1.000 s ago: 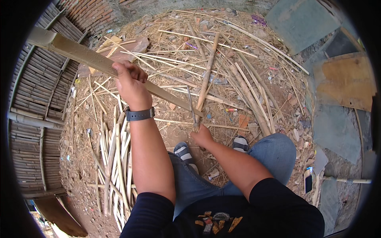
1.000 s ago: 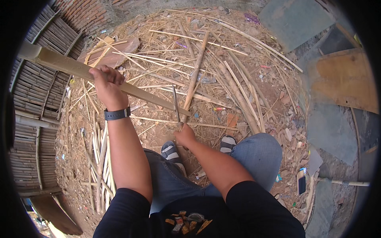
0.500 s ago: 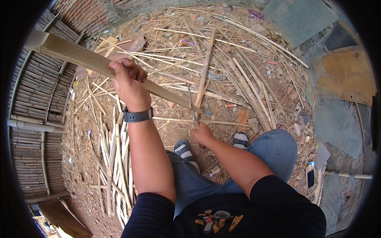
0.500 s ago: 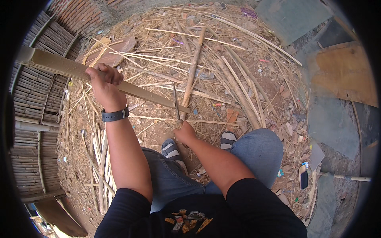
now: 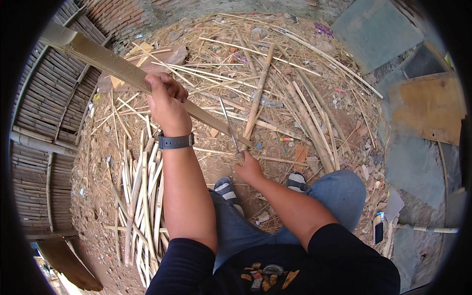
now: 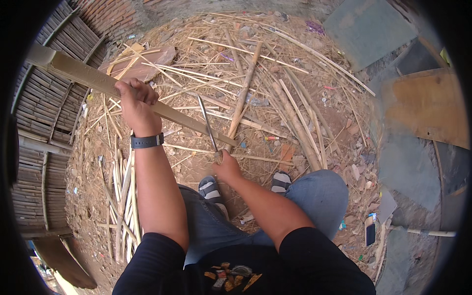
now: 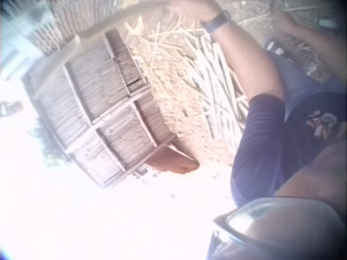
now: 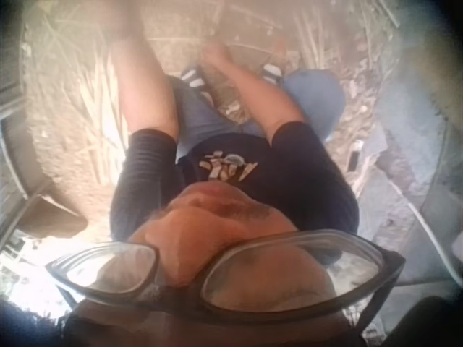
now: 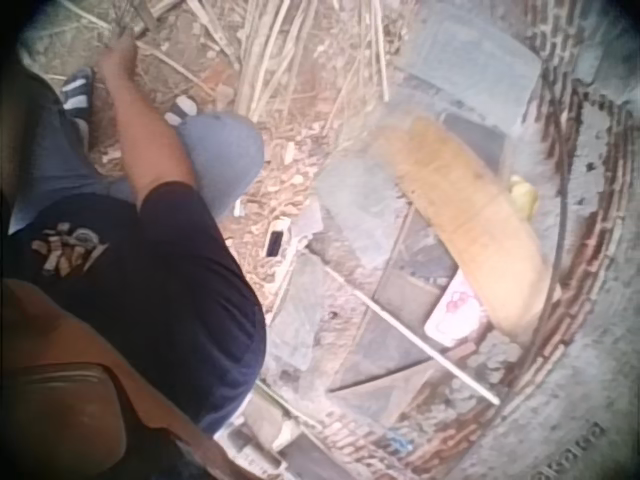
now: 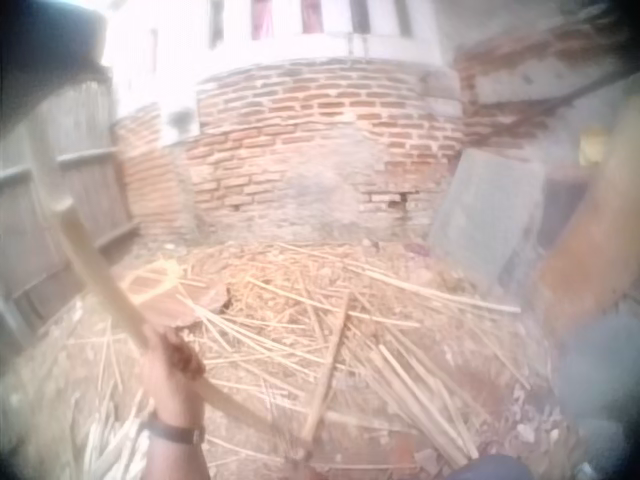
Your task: The person sits on the ground and uses a knife to split a long bamboo pole into thin strips. They hold the pole with one hand and use the knife to pry and separate the bamboo fibers, dropping the finished strips onto a pile on the ground.
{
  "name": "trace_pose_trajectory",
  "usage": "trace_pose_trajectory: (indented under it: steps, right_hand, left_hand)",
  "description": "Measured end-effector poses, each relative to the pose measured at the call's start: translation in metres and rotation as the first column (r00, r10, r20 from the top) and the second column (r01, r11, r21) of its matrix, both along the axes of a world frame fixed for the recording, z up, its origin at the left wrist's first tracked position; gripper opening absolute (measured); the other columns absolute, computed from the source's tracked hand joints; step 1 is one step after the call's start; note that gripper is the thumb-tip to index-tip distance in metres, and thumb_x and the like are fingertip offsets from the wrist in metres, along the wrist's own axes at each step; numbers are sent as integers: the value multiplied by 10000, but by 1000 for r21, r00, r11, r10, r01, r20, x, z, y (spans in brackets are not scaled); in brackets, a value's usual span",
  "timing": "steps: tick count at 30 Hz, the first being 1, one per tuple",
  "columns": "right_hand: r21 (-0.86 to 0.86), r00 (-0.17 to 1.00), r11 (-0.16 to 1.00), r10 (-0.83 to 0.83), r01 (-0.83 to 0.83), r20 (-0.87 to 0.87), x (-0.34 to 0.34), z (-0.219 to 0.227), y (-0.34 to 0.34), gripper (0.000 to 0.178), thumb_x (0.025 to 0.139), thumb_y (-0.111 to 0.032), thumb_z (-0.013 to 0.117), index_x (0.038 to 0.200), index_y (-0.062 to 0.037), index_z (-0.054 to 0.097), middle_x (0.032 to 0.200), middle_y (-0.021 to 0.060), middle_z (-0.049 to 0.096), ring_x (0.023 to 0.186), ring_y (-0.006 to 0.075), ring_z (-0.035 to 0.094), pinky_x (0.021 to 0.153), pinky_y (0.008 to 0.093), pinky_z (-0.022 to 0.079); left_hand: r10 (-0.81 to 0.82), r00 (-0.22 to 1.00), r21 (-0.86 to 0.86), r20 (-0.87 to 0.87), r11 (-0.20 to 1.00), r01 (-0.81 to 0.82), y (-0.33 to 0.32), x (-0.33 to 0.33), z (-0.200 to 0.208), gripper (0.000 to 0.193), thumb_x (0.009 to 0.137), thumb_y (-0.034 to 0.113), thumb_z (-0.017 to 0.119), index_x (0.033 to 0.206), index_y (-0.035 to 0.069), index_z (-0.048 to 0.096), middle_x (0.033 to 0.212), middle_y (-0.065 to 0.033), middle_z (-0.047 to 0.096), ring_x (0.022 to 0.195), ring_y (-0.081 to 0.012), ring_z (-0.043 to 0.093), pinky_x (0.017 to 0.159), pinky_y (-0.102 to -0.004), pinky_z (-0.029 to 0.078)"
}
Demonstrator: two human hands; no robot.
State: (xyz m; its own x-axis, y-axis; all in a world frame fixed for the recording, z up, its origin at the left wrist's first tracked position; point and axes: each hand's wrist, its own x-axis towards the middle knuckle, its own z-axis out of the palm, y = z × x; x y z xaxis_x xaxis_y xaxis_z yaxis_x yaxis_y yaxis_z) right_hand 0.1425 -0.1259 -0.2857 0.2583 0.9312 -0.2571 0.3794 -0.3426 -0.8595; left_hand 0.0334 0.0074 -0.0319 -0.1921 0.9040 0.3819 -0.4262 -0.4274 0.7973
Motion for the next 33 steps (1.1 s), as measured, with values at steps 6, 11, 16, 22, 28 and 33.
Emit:
trace_pose_trajectory:
  steps: [6,11,16,22,28,33]
  right_hand:
    - [-79,1000,997,11,-12,-24,11,-27,-2,501,763,-220,677,1197,4,564,1040,254,666,1002,405,642,865,452,501]
    - [-67,994,997,20,-27,-106,9,-10,-3,508,764,-245,693,1183,12,563,1021,225,670,940,360,652,846,409,499]
    - [47,999,999,-5,8,-54,0,-32,5,580,762,-255,681,1249,24,537,1087,265,655,1033,390,637,903,422,491]
    - [-141,986,990,-12,-11,-165,3,-12,0,556,757,-252,685,1229,9,549,1061,235,660,997,344,641,889,415,493]
    - [108,958,994,44,-13,-284,-19,10,15,474,764,-201,678,1182,-8,565,952,166,668,819,277,655,759,404,527]
    - [39,999,999,-32,32,-7,-2,-41,5,422,779,-168,681,1149,-7,558,884,141,648,663,233,644,577,367,535]
  left_hand:
    - [25,999,-46,21,999,-24,0,-4,1,457,994,540,476,841,109,476,622,27,327,522,-96,287,504,-260,263]
    - [28,1000,-38,13,999,-28,1,-3,1,468,982,553,495,839,107,474,630,29,326,518,-94,300,493,-253,257]
    - [21,1000,-9,-3,1000,-21,-4,11,5,470,999,537,470,839,95,475,612,44,316,508,-79,289,484,-250,235]
    - [49,999,-36,23,998,-48,1,-4,2,470,995,543,473,835,101,473,603,47,304,512,-79,293,487,-250,231]
    - [12,1000,-32,29,999,-11,1,0,1,476,991,550,477,828,103,472,600,47,308,513,-79,296,493,-250,238]
    - [37,999,-28,31,999,-36,1,-4,0,473,995,546,471,823,105,469,598,47,309,507,-79,291,488,-251,237]
